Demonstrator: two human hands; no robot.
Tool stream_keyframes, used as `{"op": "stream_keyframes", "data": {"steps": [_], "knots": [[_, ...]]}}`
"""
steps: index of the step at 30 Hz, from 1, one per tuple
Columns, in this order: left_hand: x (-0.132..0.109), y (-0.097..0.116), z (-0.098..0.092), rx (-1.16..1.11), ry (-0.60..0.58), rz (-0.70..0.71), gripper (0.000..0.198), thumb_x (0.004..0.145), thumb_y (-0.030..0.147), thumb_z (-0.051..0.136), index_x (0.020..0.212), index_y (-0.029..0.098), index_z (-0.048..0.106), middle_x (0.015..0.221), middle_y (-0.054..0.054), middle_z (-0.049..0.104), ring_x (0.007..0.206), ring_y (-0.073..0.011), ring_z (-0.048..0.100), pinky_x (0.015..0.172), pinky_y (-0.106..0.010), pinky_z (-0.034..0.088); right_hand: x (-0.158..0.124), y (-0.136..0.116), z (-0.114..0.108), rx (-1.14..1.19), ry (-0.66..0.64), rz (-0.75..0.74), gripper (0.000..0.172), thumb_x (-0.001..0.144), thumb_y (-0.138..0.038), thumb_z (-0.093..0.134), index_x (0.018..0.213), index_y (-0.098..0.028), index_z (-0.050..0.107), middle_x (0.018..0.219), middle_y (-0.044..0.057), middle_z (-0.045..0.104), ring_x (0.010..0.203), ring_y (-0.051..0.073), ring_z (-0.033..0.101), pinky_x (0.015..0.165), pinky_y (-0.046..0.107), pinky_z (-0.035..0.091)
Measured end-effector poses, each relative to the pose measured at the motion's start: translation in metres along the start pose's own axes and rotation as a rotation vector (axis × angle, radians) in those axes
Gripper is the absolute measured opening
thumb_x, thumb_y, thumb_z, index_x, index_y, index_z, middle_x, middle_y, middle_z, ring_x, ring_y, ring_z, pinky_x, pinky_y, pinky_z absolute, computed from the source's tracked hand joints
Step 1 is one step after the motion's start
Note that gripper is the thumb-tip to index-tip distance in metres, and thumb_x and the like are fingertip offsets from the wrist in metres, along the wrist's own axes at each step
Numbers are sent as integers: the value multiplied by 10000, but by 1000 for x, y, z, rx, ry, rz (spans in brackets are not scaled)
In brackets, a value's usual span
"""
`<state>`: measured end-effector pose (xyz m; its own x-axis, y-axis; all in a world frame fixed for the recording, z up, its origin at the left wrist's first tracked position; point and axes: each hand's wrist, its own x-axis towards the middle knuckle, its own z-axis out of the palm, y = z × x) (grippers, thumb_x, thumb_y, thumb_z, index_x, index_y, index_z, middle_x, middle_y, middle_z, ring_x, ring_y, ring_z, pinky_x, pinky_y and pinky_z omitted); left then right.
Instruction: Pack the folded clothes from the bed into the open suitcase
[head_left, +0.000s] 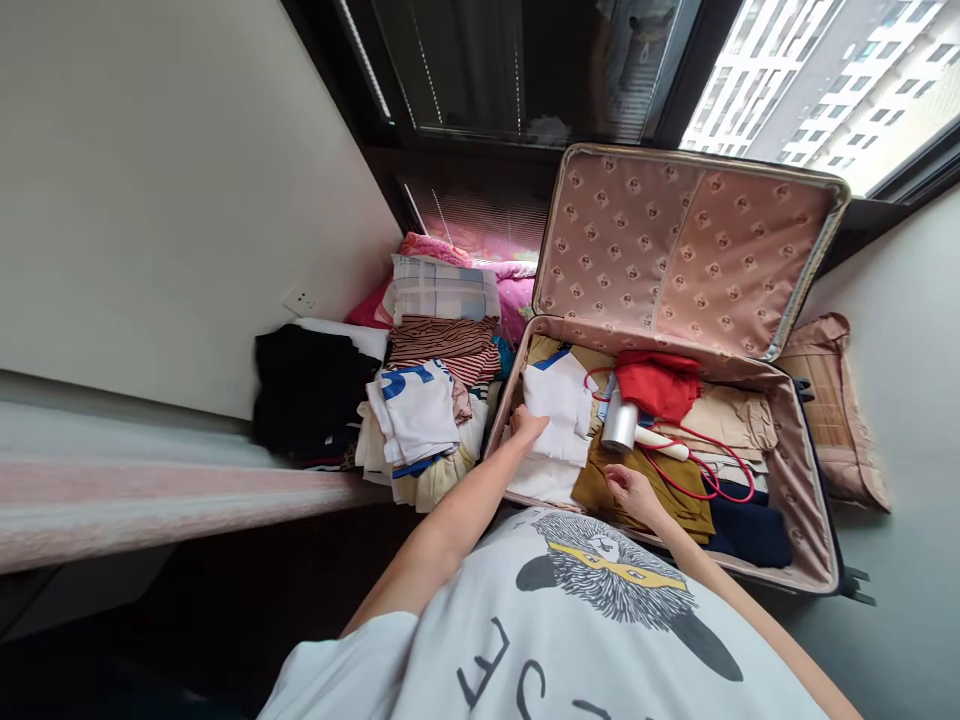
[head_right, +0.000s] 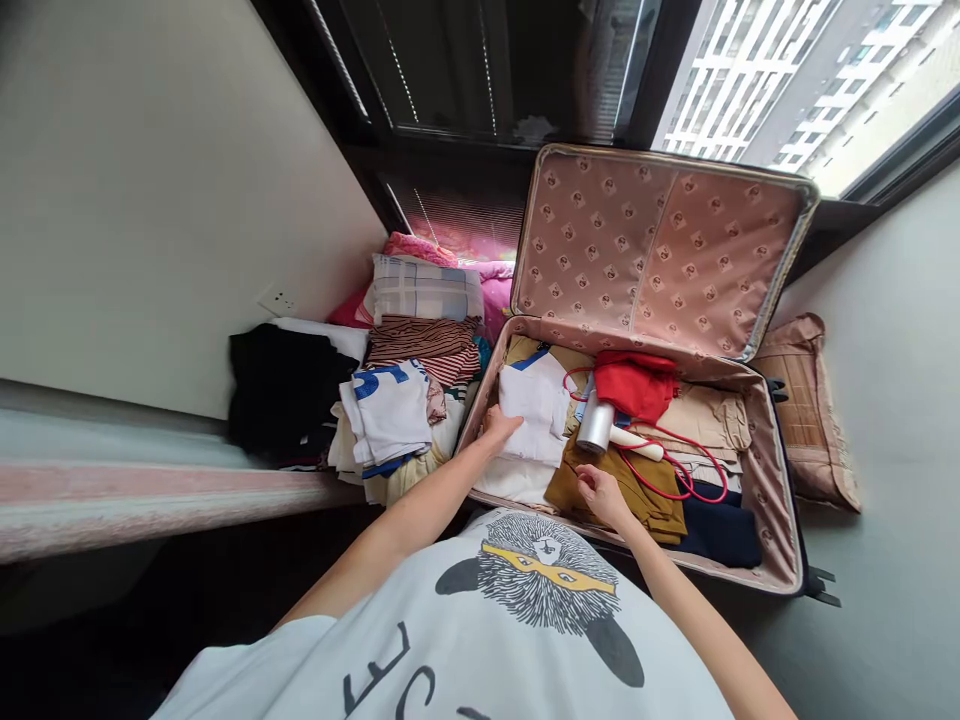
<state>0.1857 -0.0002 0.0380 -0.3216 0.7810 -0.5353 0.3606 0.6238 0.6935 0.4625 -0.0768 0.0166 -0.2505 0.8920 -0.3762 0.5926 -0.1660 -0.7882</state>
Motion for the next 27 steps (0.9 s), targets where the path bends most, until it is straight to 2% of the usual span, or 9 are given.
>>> {"op": "stream_keyframes", "data": {"steps": [3,8,11,14,17,21,24,27], "knots": [[-2,2,2,-21,26,-8,527,744,187,761,1250,79,658,1274,-280,677,1241,-364,631,1008,-405,462,4,-4,3,-12,-28,-10,457,706,-445,547,1001,-150,734,798,87,751,708,238,666,721,368,514],[-16,6,-2,-111,35,29,683,708,121,736,1376,94,596,1338,-258,659,1256,-366,622,1052,-420,468,13,-14,8,-4,-59,-42,450,709,-482,578,963,-146,734,792,113,749,699,263,679,703,384,522],[-22,15,-14,-186,-18,80,620,688,117,732,1303,113,648,1243,-215,715,1167,-345,663,980,-403,512,18,-14,10,-12,-62,-61,411,713,-482,600,947,-171,730,775,106,750,680,269,679,688,390,526],[-21,30,-35,-342,-139,138,623,651,105,736,1268,115,650,1174,-156,747,1003,-273,698,835,-337,545,22,-8,11,-8,-57,-53,407,710,-482,602,966,-188,721,817,111,764,717,284,695,703,400,532],[-18,47,-72,-560,-261,194,696,602,135,775,1280,109,621,1139,-139,751,858,-208,680,737,-287,530,21,1,10,-10,-57,-50,405,721,-481,598,979,-193,715,856,119,770,763,300,707,720,409,533],[-9,68,-145,-765,-309,337,777,546,199,819,1291,143,606,1115,-107,761,808,-178,663,721,-273,530,13,9,5,-21,-29,-33,435,735,-481,592,1015,-172,716,847,122,765,773,305,707,710,402,530],[10,74,-205,-812,-192,456,760,569,258,833,1290,169,611,1095,-74,765,856,-198,679,777,-320,558,4,11,3,-21,0,-6,471,723,-489,582,1026,-154,716,831,119,761,740,291,694,715,403,524],[41,61,-255,-756,6,466,661,641,281,825,1261,174,621,1047,-61,758,931,-224,690,862,-384,566,-2,9,4,-29,29,33,490,698,-509,565,1011,-165,720,826,111,765,739,289,695,746,414,523]]}}
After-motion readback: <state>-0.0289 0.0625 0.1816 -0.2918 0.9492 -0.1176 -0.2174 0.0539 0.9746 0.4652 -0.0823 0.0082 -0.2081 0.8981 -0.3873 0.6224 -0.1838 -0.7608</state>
